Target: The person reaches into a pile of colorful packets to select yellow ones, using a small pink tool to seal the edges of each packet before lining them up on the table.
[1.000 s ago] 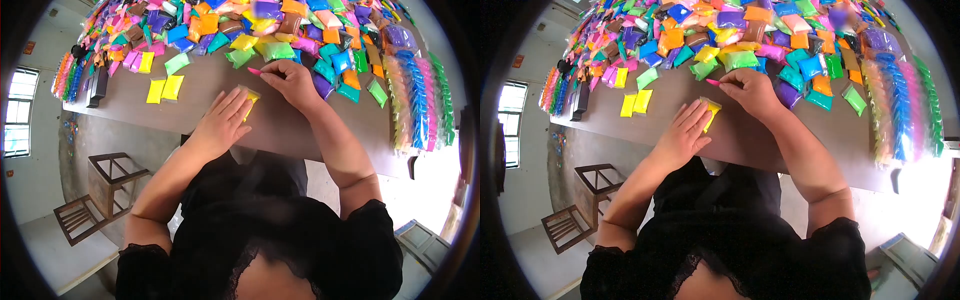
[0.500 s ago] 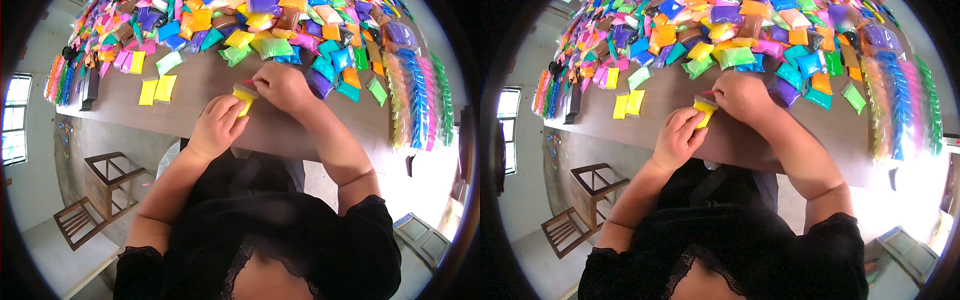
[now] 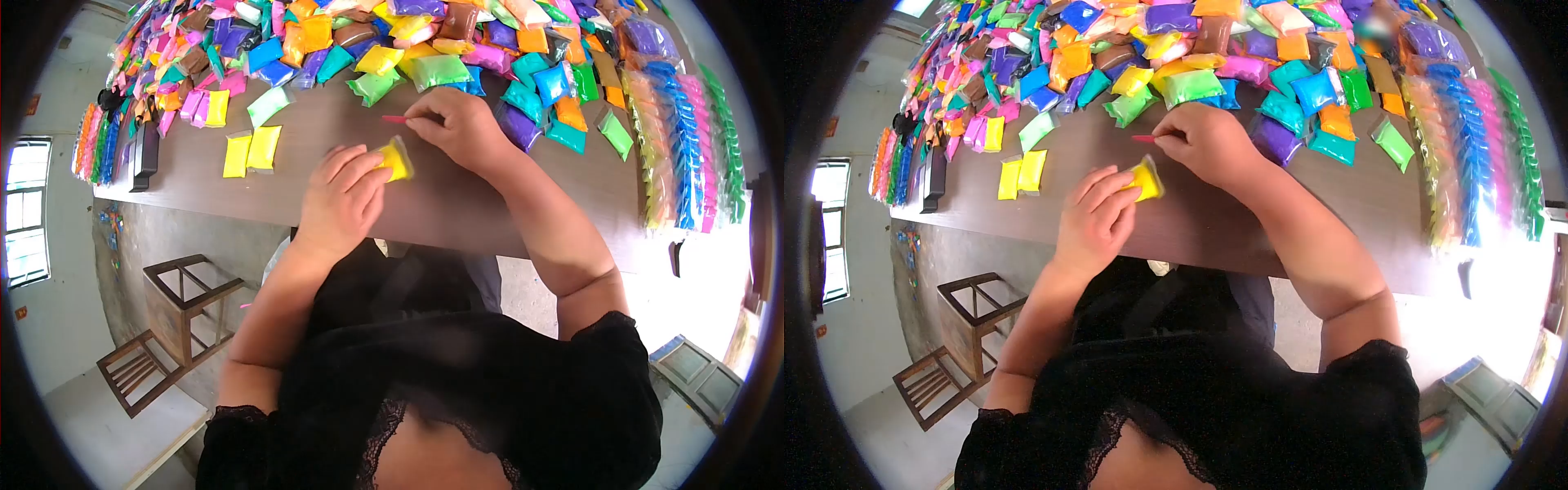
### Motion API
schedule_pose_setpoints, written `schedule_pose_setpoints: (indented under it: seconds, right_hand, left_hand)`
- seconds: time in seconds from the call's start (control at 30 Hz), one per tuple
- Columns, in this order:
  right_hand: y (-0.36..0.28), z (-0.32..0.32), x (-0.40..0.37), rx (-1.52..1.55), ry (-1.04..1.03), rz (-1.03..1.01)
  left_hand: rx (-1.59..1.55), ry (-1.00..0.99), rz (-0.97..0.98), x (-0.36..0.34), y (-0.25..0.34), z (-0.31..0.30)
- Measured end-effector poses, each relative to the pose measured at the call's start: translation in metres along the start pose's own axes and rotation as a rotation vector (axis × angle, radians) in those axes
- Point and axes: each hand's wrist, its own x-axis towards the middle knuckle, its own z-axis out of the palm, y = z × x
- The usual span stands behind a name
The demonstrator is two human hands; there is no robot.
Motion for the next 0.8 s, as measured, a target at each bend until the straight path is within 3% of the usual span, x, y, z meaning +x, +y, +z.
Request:
schedule_pose_setpoints:
  seconds: [0.07, 0.13, 0.27, 0.33, 0.43, 0.5, 0.57, 0.63, 0.8]
  right_hand:
    - [-0.007, -0.005, -0.001, 0.022, -0.016, 0.069]
    - [-0.011, -0.007, -0.003, 0.049, -0.027, 0.147]
    - [-0.010, -0.006, -0.004, -0.053, -0.045, 0.092]
    - [-0.009, -0.004, -0.003, -0.056, -0.041, 0.069]
    - [-0.013, 0.002, -0.008, -0.012, -0.004, 0.022]
    - [-0.024, 0.011, -0.014, -0.060, -0.021, -0.200]
    - [-0.025, 0.022, -0.017, -0.042, -0.060, -0.169]
    - [-0.020, 0.025, -0.014, -0.350, -0.001, -0.150]
    - [-0.009, 0.015, -0.004, -0.143, 0.095, -0.157]
  left_hand:
    - [0.102, -0.044, 0.082, -0.004, -0.016, -0.009]
    - [0.103, 0.055, -0.023, -0.011, -0.030, -0.012]
    - [0.046, 0.079, -0.116, -0.016, -0.015, -0.009]
    - [-0.036, -0.022, -0.118, -0.009, 0.005, -0.003]
    - [-0.037, 0.050, -0.122, -0.014, 0.005, 0.008]
    - [-0.046, 0.054, -0.122, -0.015, 0.004, 0.010]
    - [-0.053, 0.055, -0.124, -0.015, 0.003, 0.011]
    - [-0.069, 0.059, -0.111, -0.015, 0.003, 0.012]
    - [-0.108, 0.114, -0.093, -0.016, -0.001, 0.013]
